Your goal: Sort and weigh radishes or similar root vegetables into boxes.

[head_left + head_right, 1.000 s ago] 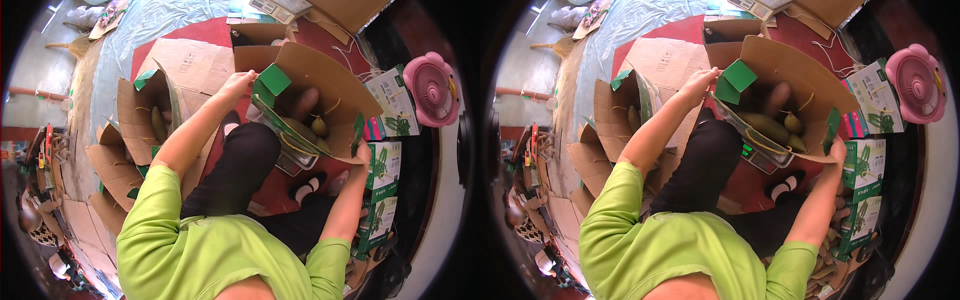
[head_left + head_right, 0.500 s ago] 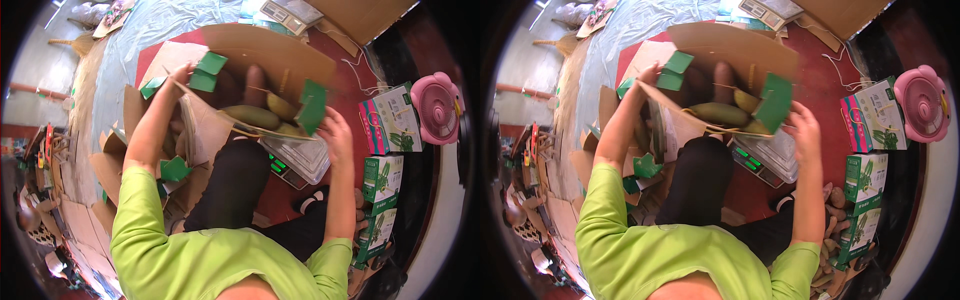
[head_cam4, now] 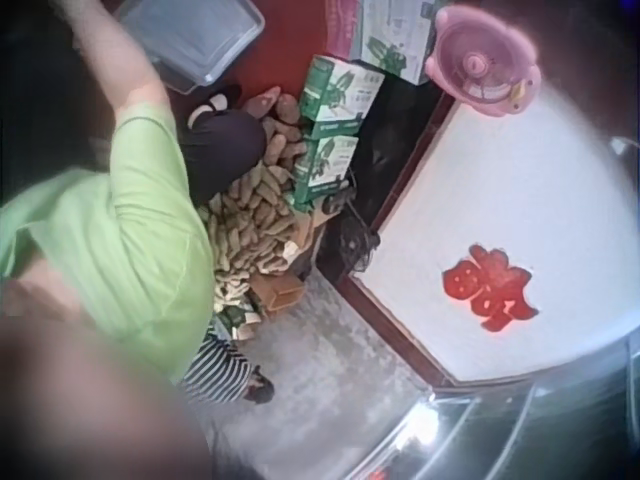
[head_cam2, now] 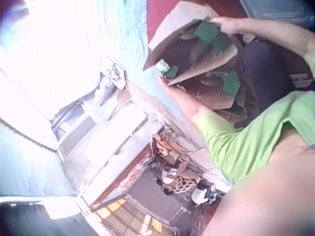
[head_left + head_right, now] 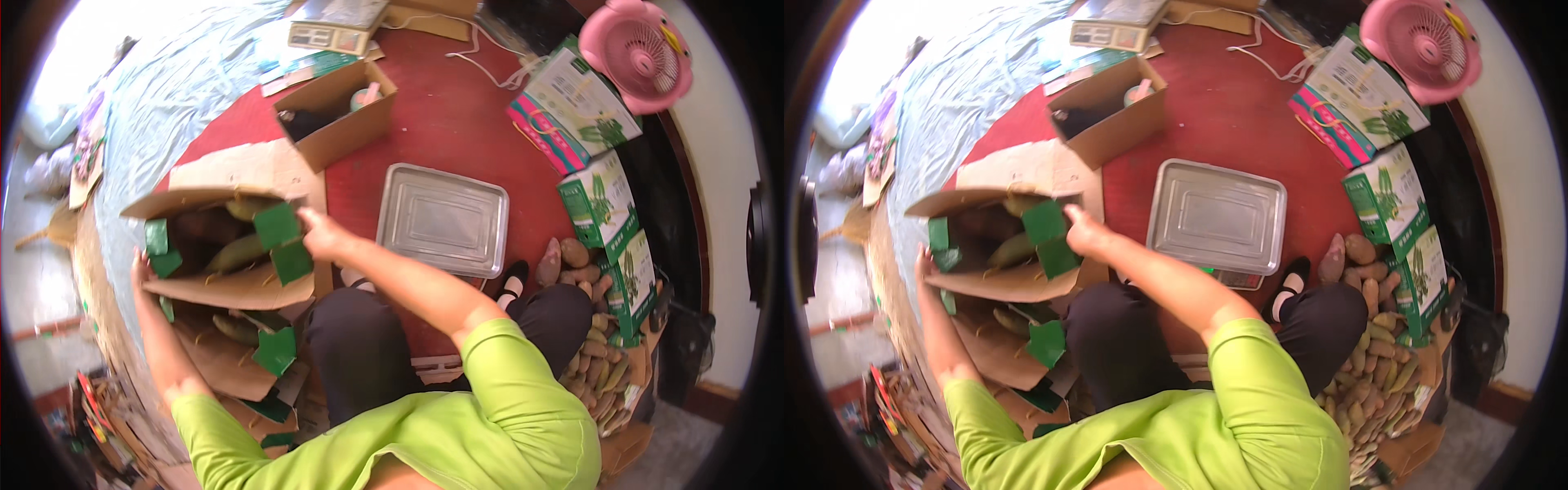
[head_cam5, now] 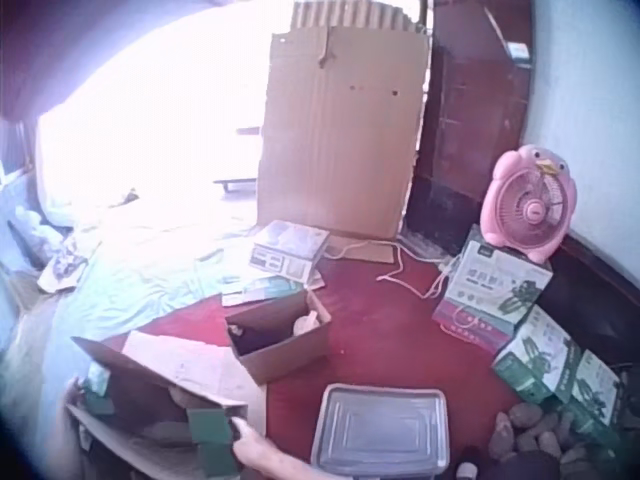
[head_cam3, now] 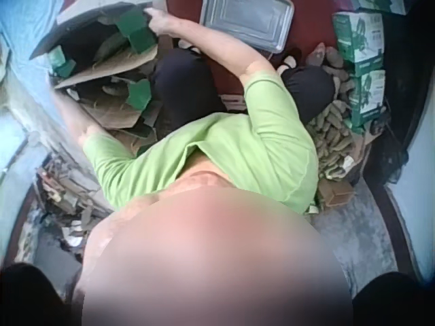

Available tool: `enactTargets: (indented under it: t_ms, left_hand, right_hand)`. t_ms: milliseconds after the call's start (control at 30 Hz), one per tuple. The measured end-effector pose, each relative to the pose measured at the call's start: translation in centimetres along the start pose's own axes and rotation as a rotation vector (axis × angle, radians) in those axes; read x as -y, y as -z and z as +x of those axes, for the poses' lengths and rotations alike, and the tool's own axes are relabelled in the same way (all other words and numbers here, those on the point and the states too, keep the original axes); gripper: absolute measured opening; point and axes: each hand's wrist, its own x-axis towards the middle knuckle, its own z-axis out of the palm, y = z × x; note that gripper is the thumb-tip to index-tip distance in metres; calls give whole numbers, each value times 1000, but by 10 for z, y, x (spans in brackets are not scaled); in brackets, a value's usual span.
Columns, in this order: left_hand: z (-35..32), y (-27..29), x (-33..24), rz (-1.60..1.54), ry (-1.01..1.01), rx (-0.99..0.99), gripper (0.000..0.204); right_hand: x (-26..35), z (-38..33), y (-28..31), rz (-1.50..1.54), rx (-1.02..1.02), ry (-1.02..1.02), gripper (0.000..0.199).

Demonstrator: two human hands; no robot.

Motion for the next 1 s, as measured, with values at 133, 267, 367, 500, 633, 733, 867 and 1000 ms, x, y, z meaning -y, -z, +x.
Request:
enactTargets:
  t_ms: [133, 267, 367, 500, 633, 733, 867, 1000]
  left_hand:
    - [-51, 107, -39, -113, -229, -247, 54]
    - [-54, 63, -43, 32, -367, -477, 49]
    - [-86, -16, -30, 297, -466, -567, 43]
    - [-138, -77, -11, 463, -924, -521, 33]
    - [-203, -159, 3, 439, -940, -440, 30]
    - [-231, -213, 14, 401, -954, -253, 30]
    - [-270, -285, 28, 585, -1099, -11, 28]
    - [-325, -379, 55, 644, -1158, 337, 24]
  right_hand:
    - [18, -3, -49, 246, 164, -264, 57]
    - [20, -8, -34, 90, 272, -248, 46]
    - [-1, -15, -8, -32, 258, -255, 43]
    - [7, -50, 44, -141, 208, -271, 40]
    - [14, -83, 104, -180, 70, -210, 38]
    - [29, -121, 146, -166, -14, -161, 38]
    - [57, -184, 179, -170, -80, -128, 37]
    - [43, -228, 205, -134, -174, -65, 36]
